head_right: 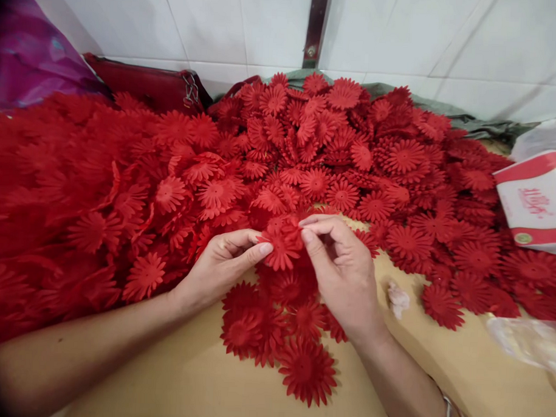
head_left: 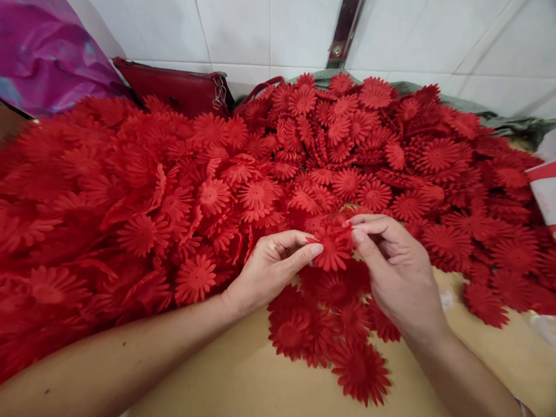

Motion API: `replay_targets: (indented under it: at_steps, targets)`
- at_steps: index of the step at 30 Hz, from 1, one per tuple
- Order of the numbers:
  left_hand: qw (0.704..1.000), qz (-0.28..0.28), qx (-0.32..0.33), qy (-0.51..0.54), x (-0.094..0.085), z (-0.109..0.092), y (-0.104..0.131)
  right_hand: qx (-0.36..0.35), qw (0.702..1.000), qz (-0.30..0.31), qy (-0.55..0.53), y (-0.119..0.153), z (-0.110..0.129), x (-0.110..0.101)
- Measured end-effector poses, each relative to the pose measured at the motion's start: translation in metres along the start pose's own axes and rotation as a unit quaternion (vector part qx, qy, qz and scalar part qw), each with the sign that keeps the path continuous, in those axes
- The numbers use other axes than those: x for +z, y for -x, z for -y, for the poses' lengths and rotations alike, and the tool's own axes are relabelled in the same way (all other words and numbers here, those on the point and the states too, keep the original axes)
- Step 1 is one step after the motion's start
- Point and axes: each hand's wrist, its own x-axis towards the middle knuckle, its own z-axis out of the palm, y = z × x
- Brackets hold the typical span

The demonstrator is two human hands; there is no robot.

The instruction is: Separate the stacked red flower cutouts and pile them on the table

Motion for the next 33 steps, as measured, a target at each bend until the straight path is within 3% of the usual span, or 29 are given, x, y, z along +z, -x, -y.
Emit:
replay_targets:
  at_steps: [4,7,13,17,26,33]
  targets:
    - [1.0,-0.029,0.006,0.003,-0.001,0.001,0.0,0.046,0.997,-0.045,-0.049,-0.005,-0.011,-0.002]
    - [0.998,-0.055,0.013,0.025,-0.001,0.004,-0.001,0.102,0.98,-0.049,-0.162,-0.008,-0.009,0.001]
    - [0.996,-0.06,0.018,0.062,-0.001,0.01,-0.001,0.212,0.902,-0.056,-0.373,-0.016,-0.004,0.003]
    - [0.997,-0.048,0.048,0.043,0.0,0.009,0.001,0.284,0.86,-0.045,-0.421,-0.019,-0.004,-0.002]
    - [0.992,-0.097,0.063,0.048,0.001,0.009,0.001,0.229,0.917,-0.073,-0.319,-0.014,-0.005,0.001]
    - [0.992,-0.104,0.062,0.032,0.002,0.008,0.003,0.198,0.946,-0.04,-0.255,-0.011,-0.004,0.001]
